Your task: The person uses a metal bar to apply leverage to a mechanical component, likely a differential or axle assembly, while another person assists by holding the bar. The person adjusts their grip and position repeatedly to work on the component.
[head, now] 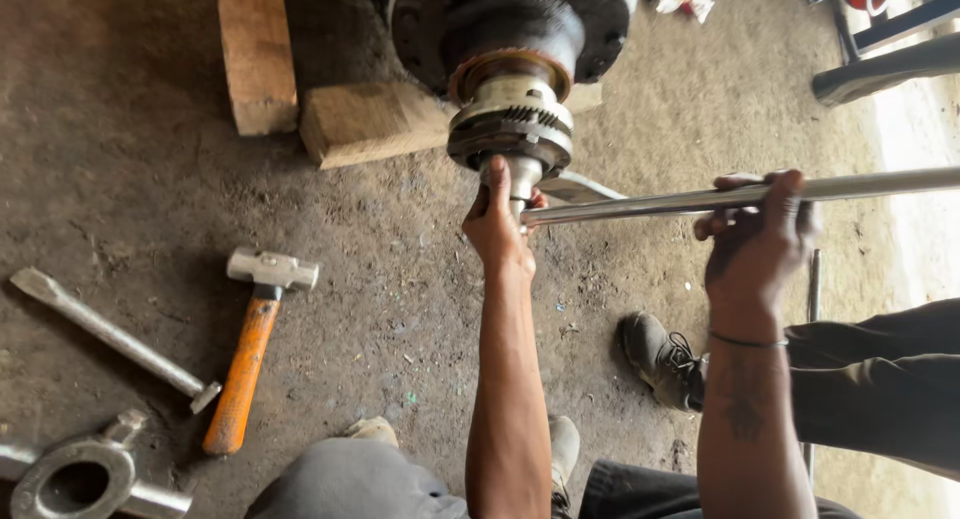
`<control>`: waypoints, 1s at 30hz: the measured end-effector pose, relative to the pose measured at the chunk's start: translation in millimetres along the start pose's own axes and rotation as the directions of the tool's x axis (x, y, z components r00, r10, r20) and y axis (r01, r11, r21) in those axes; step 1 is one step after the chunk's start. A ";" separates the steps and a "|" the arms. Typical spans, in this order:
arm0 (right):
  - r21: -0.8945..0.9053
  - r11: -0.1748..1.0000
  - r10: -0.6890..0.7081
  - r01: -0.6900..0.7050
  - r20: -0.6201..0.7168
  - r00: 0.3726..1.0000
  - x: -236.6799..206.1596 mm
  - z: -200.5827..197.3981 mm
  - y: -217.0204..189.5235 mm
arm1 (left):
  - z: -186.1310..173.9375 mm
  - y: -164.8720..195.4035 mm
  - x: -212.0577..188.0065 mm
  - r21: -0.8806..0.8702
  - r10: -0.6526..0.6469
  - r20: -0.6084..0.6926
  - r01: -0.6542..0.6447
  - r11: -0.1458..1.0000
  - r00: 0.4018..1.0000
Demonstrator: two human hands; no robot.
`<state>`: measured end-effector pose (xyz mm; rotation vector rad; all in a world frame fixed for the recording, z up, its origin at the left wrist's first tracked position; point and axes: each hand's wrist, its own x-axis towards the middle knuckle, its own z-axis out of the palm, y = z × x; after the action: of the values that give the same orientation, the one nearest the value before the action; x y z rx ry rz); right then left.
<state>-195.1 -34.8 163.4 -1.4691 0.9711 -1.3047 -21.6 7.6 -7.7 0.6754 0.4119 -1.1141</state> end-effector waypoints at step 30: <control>-0.862 0.304 0.762 0.406 0.475 0.439 -137.2 -35.7 -69.1 | 8.7 -2.2 -19.4 0.043 0.044 -0.010 -0.043 0.998 0.999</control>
<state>-249.1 110.3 193.4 -2.3459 1.1094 0.7281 -31.6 14.2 10.0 0.7249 0.3823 -1.0806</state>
